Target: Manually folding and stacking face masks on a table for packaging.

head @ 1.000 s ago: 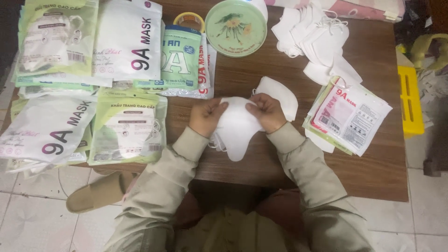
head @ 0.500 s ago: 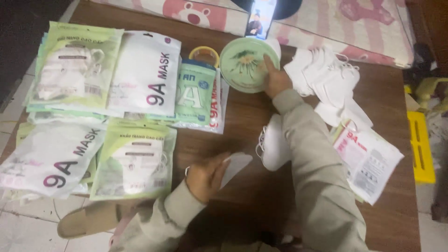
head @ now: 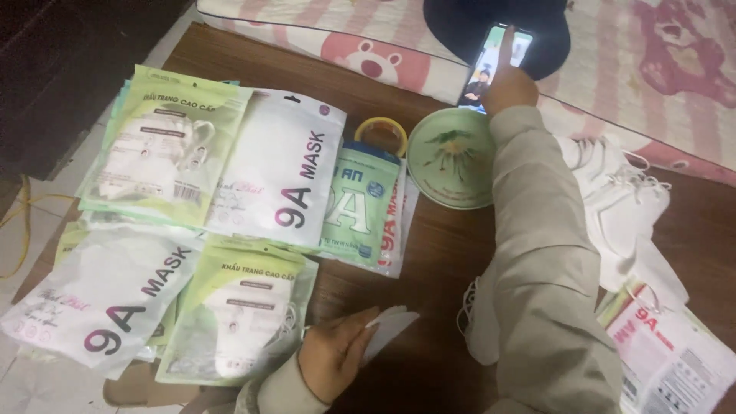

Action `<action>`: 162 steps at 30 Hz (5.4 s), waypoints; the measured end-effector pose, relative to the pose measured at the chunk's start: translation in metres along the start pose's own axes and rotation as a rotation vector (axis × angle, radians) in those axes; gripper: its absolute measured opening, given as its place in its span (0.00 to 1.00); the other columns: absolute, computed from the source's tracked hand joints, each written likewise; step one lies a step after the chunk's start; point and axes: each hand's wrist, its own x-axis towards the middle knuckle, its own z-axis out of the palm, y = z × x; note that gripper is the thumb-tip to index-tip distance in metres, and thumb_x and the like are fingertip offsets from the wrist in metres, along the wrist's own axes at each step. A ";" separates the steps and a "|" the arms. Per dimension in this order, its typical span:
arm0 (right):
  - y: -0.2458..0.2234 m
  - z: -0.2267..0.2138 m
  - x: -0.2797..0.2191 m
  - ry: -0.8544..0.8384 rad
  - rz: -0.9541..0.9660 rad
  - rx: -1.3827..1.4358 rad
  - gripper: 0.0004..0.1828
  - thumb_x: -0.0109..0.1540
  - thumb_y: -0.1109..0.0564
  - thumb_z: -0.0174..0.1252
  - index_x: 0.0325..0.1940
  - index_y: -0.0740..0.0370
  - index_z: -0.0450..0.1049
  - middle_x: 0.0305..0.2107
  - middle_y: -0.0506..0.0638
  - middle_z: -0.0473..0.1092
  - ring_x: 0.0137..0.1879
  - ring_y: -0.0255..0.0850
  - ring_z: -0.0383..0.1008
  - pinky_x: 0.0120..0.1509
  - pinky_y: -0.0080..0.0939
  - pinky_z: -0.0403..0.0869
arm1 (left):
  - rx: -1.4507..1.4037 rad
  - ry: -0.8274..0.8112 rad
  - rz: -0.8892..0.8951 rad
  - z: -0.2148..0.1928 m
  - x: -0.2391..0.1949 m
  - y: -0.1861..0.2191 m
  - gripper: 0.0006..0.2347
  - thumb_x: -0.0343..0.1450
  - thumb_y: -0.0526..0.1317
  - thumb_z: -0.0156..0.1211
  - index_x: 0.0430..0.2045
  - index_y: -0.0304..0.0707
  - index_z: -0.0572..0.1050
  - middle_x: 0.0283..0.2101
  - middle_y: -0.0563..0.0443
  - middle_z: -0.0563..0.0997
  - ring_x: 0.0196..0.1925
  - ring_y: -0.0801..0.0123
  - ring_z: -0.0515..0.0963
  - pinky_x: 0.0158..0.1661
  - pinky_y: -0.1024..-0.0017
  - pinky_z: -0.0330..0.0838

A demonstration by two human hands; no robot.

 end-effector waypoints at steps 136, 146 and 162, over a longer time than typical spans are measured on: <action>0.115 0.037 -0.212 -0.055 -0.170 -0.139 0.22 0.70 0.41 0.49 0.67 0.42 0.71 0.52 0.55 0.74 0.59 0.54 0.76 0.61 0.57 0.75 | -0.565 -0.026 -0.534 0.066 0.004 -0.012 0.09 0.75 0.36 0.60 0.28 0.35 0.85 0.22 0.50 0.83 0.22 0.74 0.74 0.27 0.77 0.74; 0.056 -0.026 -0.279 -0.106 0.009 -0.217 0.26 0.63 0.55 0.61 0.66 0.54 0.72 0.54 0.59 0.74 0.61 0.54 0.75 0.63 0.56 0.74 | -0.596 -0.018 -0.654 0.070 -0.001 -0.005 0.07 0.73 0.38 0.66 0.38 0.34 0.85 0.25 0.48 0.84 0.23 0.74 0.75 0.27 0.74 0.76; 0.053 0.020 -0.083 -0.356 -0.040 -0.241 0.44 0.66 0.62 0.48 0.82 0.37 0.38 0.65 0.64 0.59 0.65 0.62 0.63 0.61 0.59 0.71 | -0.625 -0.141 -0.706 0.055 -0.006 -0.029 0.13 0.76 0.43 0.53 0.30 0.39 0.83 0.22 0.60 0.77 0.25 0.78 0.73 0.28 0.77 0.67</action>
